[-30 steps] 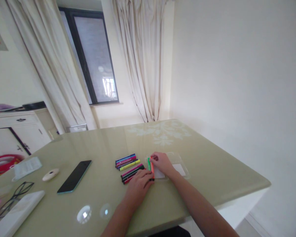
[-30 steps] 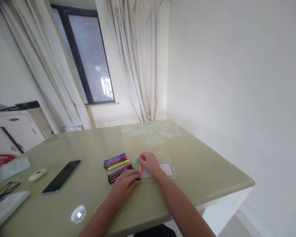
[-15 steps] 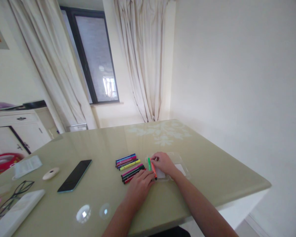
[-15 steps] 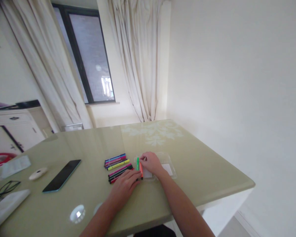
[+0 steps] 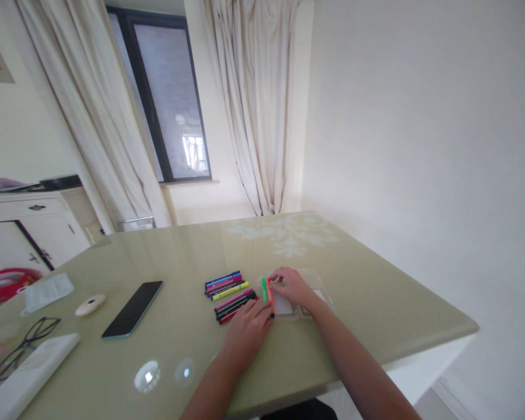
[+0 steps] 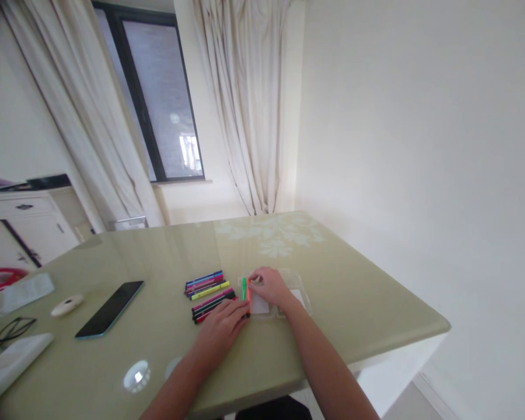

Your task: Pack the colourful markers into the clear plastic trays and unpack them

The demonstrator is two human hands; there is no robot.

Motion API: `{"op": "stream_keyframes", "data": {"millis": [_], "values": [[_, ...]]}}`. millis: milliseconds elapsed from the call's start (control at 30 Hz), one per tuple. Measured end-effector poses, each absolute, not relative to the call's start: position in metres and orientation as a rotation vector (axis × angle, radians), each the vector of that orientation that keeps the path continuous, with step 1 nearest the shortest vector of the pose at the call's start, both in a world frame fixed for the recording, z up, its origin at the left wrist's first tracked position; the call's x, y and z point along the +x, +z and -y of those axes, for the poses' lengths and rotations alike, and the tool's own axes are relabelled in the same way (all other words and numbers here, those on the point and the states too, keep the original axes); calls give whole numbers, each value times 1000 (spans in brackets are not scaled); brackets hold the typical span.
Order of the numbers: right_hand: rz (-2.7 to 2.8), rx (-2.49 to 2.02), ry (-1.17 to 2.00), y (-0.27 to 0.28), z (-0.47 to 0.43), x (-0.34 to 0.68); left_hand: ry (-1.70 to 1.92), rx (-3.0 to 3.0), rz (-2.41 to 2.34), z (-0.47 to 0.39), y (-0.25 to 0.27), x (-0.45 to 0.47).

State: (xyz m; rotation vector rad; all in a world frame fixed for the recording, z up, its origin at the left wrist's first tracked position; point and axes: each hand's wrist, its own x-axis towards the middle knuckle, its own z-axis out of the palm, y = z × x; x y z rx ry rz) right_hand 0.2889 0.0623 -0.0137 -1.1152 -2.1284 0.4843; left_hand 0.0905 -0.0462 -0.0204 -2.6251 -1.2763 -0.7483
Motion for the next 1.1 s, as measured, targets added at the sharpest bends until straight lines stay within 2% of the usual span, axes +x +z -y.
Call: {"op": "stream_keyframes", "data": {"millis": [267,367,500,600,700,933,1100], "values": [[2113,-1112,540,-15,-62,292,-751,-2685,1325,49,-15,96],[2101,-1116,554,-15,-61,292,-853,-2683,1374,48,-13,92],[2098,-1131,531,-13,-59,291,-1016,-2238,1787,38,-13,62],[2105,-1148,514,-12,-57,290,-838,-1882,2162,32,-12,32],[2113,-1165,500,-12,-57,288,-711,-1783,2334,31,-10,14],[2069,-1180,473,-8,-57,287,-804,-1836,2377,31,-11,13],[1951,-1125,564,-3,-52,279,-1057,-1910,2332,28,-7,17]]}}
